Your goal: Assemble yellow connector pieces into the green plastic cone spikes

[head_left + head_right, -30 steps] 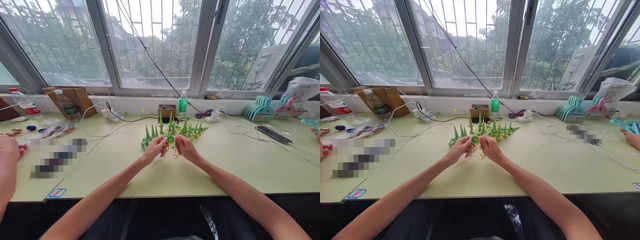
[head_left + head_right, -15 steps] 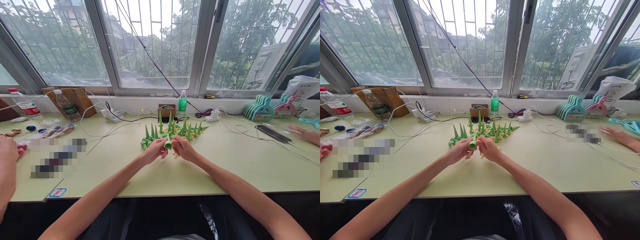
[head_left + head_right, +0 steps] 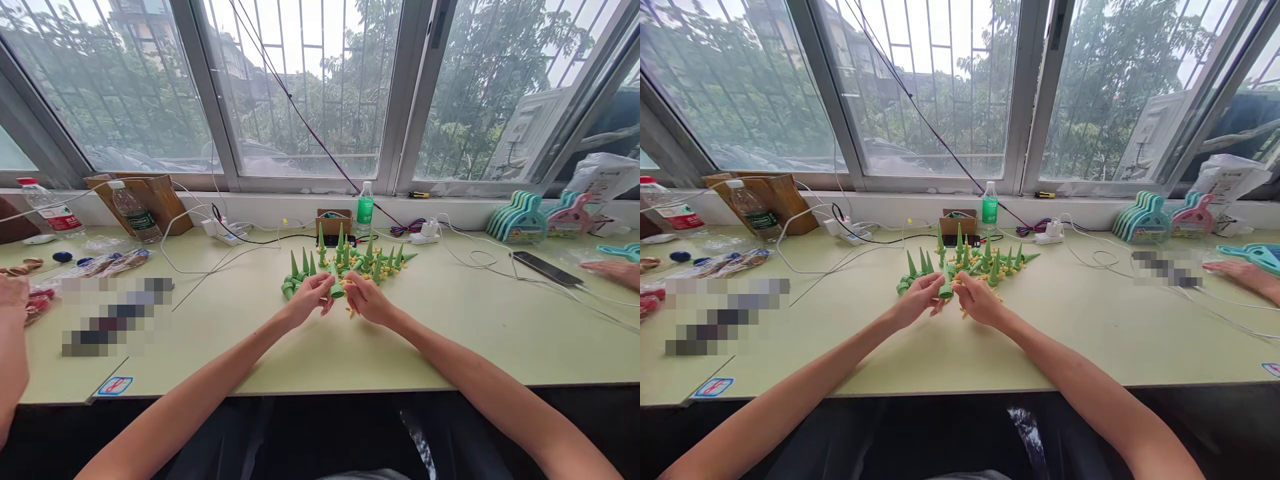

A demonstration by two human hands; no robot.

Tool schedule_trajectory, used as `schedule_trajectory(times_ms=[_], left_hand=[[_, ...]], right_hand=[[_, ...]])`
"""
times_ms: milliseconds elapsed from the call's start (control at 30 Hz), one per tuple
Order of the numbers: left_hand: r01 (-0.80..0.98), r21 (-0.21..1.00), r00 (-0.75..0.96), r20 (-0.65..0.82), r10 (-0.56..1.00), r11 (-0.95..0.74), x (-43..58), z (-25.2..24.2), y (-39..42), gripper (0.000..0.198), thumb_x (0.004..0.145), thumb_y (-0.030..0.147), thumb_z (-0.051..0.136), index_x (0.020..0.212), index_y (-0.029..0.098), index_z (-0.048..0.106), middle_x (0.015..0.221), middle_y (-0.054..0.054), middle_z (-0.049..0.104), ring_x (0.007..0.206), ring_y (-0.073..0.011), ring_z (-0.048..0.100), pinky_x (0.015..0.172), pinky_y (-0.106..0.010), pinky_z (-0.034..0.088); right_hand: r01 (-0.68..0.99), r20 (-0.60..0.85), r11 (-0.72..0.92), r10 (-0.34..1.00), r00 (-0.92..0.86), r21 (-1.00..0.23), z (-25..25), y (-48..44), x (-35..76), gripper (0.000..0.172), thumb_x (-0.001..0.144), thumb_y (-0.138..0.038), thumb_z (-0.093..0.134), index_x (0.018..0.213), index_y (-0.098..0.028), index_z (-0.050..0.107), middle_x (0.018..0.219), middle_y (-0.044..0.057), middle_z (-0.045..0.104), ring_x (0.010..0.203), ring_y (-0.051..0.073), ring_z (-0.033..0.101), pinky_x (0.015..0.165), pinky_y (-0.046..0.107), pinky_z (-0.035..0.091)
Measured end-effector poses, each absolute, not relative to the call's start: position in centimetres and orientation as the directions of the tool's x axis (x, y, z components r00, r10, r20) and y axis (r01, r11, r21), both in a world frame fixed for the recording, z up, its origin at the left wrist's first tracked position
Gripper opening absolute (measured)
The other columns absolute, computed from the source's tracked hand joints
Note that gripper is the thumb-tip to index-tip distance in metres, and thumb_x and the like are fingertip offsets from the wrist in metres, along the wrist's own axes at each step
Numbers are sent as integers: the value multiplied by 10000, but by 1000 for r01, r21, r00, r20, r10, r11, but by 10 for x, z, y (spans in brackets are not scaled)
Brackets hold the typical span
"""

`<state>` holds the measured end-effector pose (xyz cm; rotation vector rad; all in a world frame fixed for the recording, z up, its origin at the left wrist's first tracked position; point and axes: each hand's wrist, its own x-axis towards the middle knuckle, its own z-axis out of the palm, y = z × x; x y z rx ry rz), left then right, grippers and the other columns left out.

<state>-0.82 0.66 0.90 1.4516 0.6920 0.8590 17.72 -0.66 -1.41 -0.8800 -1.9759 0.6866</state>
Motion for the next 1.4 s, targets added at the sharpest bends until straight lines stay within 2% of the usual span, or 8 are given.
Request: schedule_trajectory(times_ms=[200,367,567,733,1033,1267,1400], left_hand=[[-7,978,512,181,839,-208,-9,8,6,370,859,497,563,738,175,429,536,63,432,439,-81,495,393,-197,377],[80,934,469,272,840,-347,-7,9,4,366,857,482,569,718,182,413,481,69,447,394,-71,468,373,-183,350],[118,909,420,320,849,-400,-5,9,2,354,811,469,626,725,175,451,521,68,424,402,-56,433,338,-168,320],[161,868,398,379,835,-471,-4,5,3,330,812,460,627,745,163,502,616,50,415,450,-47,440,370,-158,361],[283,688,436,528,728,-669,-6,-4,8,262,866,406,574,783,158,558,812,-3,461,545,-47,448,409,-150,401],[278,463,539,650,536,-841,-9,-4,7,188,912,328,528,875,164,611,883,-43,540,596,-62,462,488,-168,434],[292,451,528,659,535,-843,-7,-3,5,171,916,306,521,882,165,610,873,-44,551,629,-77,479,509,-175,438]], right_hand=[[333,470,599,790,-393,-729,-16,-6,178,230,987,-388,334,851,-216,402,494,-71,469,411,91,440,489,197,357],[342,470,595,795,-383,-728,-16,-6,178,254,984,-393,340,810,-216,395,497,-68,469,419,93,452,493,199,352],[368,469,589,802,-369,-719,-16,-5,178,318,983,-432,334,753,-213,362,507,-67,455,428,82,425,489,199,320],[373,461,573,815,-352,-729,-18,-4,178,385,982,-469,321,699,-209,347,493,-65,445,423,77,400,485,204,313],[339,409,509,852,-325,-791,-12,-7,176,502,969,-514,329,589,-196,404,421,-40,477,391,85,434,495,210,379],[321,327,438,880,-344,-840,-13,-5,178,639,973,-440,326,408,-174,460,357,0,475,353,76,429,486,200,398],[275,300,396,895,-332,-876,-13,-4,176,628,960,-416,336,398,-169,472,348,4,471,323,70,404,433,197,375]])
